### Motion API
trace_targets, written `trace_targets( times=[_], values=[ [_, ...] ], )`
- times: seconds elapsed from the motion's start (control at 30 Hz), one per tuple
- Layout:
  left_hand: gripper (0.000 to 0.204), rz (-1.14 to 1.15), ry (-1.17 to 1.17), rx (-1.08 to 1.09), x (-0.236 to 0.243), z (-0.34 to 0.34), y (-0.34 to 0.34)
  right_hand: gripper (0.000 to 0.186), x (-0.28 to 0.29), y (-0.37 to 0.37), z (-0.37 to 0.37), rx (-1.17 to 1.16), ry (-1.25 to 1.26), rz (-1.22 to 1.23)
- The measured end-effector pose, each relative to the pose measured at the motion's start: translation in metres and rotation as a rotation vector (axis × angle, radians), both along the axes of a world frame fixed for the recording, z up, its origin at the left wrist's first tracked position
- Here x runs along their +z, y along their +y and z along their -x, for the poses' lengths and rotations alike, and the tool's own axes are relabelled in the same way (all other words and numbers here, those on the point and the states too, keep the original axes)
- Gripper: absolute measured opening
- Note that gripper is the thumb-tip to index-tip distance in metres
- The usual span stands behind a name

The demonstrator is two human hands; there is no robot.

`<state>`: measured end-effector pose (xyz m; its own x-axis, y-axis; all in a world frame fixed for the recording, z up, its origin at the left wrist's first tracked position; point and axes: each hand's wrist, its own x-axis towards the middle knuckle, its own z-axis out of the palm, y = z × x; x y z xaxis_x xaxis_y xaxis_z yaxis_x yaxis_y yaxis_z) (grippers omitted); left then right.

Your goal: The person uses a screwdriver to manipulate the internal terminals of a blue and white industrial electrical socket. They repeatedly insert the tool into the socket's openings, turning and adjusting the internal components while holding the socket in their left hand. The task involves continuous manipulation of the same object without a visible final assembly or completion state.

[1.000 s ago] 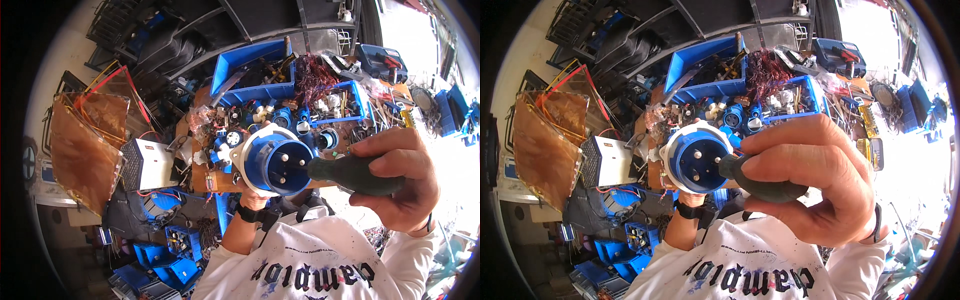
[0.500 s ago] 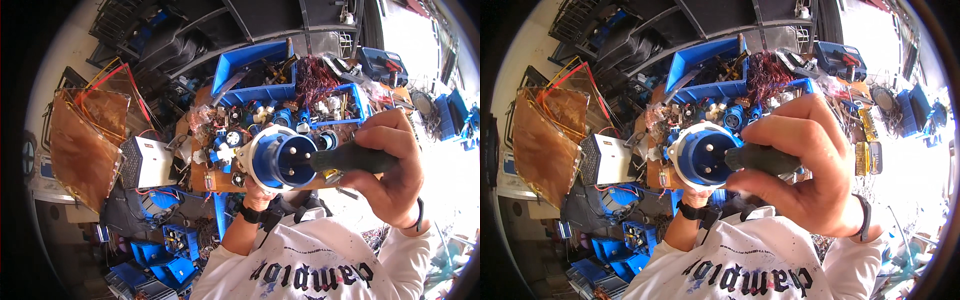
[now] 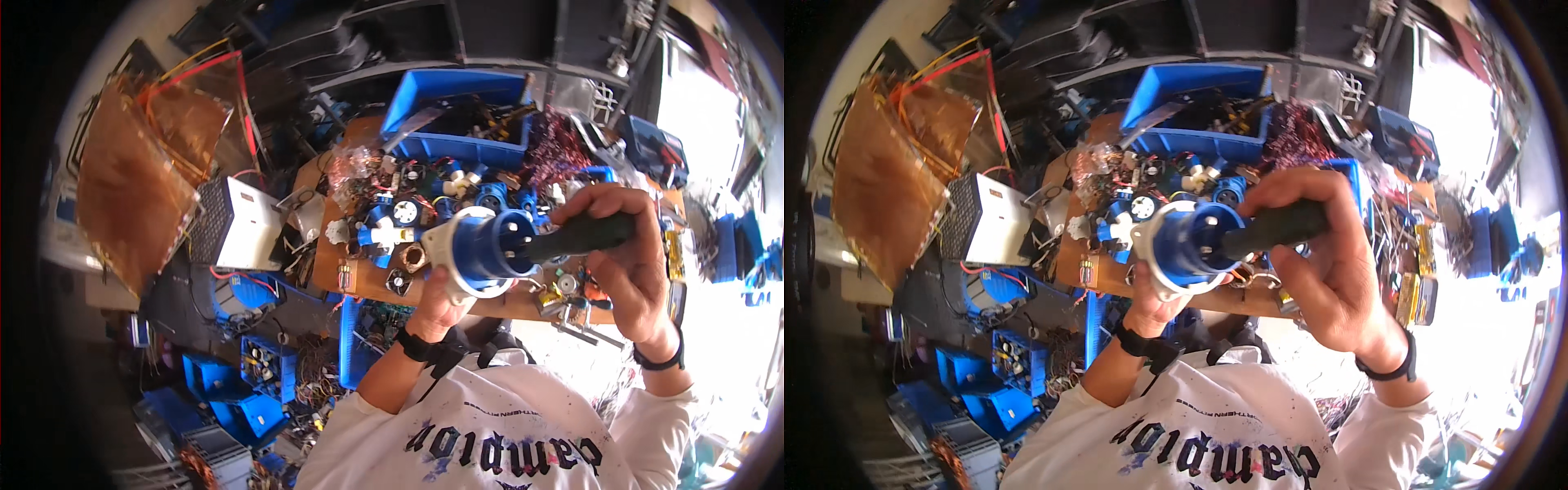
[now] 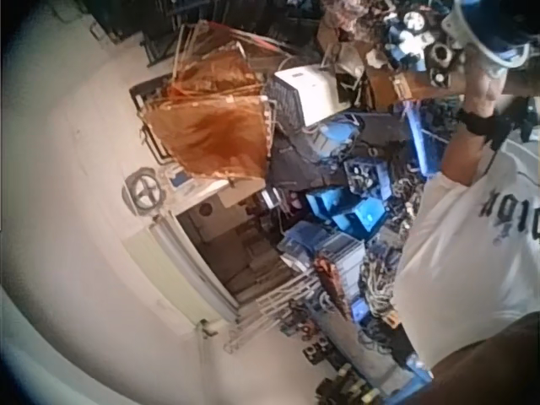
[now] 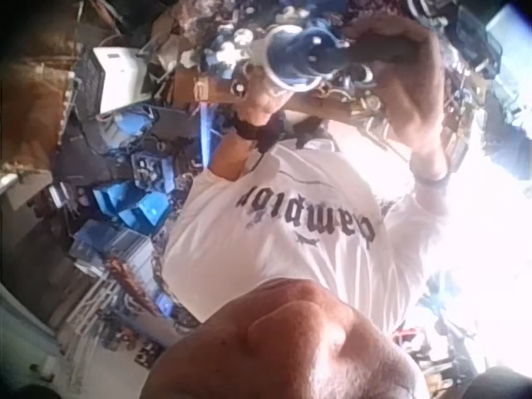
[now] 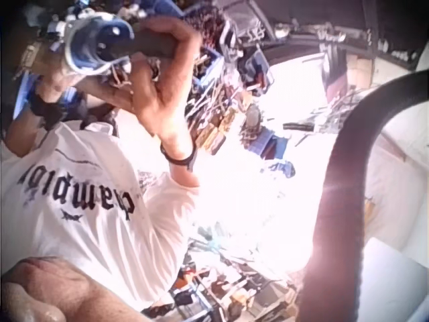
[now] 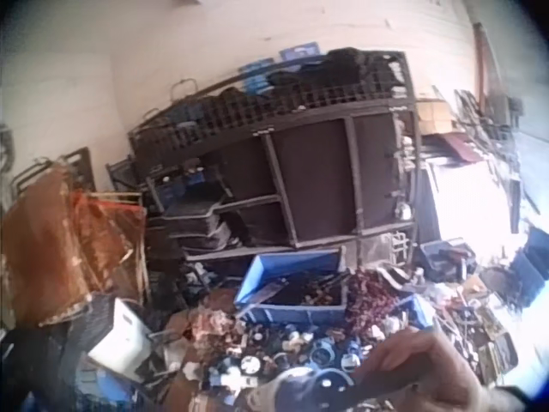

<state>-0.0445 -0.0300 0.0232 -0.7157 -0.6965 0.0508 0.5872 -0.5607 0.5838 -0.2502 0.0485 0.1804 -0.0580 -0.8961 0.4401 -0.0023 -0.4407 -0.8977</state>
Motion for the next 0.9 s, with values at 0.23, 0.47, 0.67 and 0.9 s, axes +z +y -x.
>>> trace_targets(
  times=[0.23, 0.47, 0.67, 0.9],
  values=[
    [0.092, -0.109, 0.175, -0.018, -0.005, -0.045, -0.021, 0.027, -0.006, -0.058, -0.064, 0.157, -0.457, 0.183],
    [0.084, -0.192, 0.222, -0.238, -0.014, -0.091, -0.037, 0.036, 0.019, -0.087, -0.121, 0.470, -0.285, -0.013],
    [0.094, -0.110, 0.119, -0.146, -0.004, -0.118, -0.071, 0.038, 0.019, -0.071, -0.157, -0.176, -0.073, 0.002],
    [0.101, -0.111, 0.041, -0.098, -0.028, -0.146, -0.089, 0.036, 0.016, -0.055, -0.186, -0.037, -0.292, 0.086]
  ],
)
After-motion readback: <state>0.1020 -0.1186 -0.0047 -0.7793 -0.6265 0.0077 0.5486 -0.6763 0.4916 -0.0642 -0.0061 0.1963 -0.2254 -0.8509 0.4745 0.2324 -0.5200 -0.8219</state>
